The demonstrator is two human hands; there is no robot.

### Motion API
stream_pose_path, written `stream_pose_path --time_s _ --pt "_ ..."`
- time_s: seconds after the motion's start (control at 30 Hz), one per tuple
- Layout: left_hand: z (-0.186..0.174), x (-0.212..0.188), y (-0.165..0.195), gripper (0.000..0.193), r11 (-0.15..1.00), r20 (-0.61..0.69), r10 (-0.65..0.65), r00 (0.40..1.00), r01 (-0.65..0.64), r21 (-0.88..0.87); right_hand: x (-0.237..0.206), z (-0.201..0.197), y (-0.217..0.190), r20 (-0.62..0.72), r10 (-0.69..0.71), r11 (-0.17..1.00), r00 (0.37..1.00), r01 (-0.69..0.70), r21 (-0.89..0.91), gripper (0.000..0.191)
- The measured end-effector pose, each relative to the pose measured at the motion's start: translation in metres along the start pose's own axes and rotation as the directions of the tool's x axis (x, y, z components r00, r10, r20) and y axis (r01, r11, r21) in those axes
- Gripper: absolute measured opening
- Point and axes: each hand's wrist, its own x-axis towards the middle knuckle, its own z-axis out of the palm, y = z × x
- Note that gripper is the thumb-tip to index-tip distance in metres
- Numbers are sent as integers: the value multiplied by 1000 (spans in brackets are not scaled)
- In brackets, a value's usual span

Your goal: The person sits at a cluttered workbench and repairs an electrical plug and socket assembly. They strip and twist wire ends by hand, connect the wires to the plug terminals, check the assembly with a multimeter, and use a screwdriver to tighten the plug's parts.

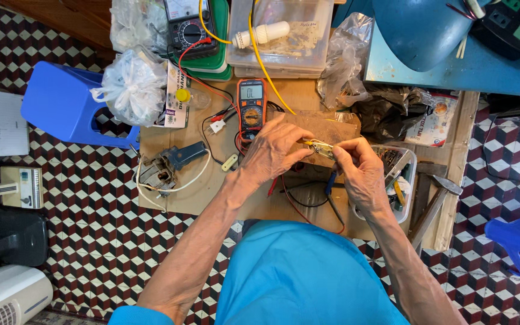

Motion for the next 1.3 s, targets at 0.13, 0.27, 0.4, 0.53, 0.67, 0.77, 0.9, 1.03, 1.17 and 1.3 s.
stream_pose_path --time_s 0.13,0.27,0.4,0.53,0.67,0.77,0.9,1.03,1.17,1.3 --pt "10 4 -9 34 999 -22 -36 999 35 -36 16 3 5 -36 -45 992 998 40 -117 18" --pt "23 9 -16 29 999 -57 -17 998 16 -33 26 1 10 -37 -121 972 992 111 -207 17" --pt "34 10 -23 22 999 -43 12 999 -11 39 26 0 15 -45 -142 944 989 122 -308 18" --pt "41 9 -27 21 997 -48 2 999 1 76 25 4 14 -56 -241 918 969 209 -338 18" --pt "39 9 -25 21 996 4 -42 999 41 79 21 4 10 -36 -281 895 959 248 -372 14" --pt "37 9 -22 30 998 9 -3 1000 3 68 21 2 8 -11 -354 832 935 309 -461 13" --pt "44 7 -18 33 993 -31 -13 999 17 117 20 3 8 13 -415 782 910 365 -505 13" --pt "49 6 -21 30 990 -49 -8 999 15 143 21 -1 6 64 -420 752 905 387 -534 14" --pt "51 6 -24 28 990 -39 -5 999 11 138 28 -10 -2 172 -379 752 909 411 -515 17" --pt "51 6 -26 30 991 -38 1 999 4 131 46 -9 -8 293 -428 652 855 517 -554 15"
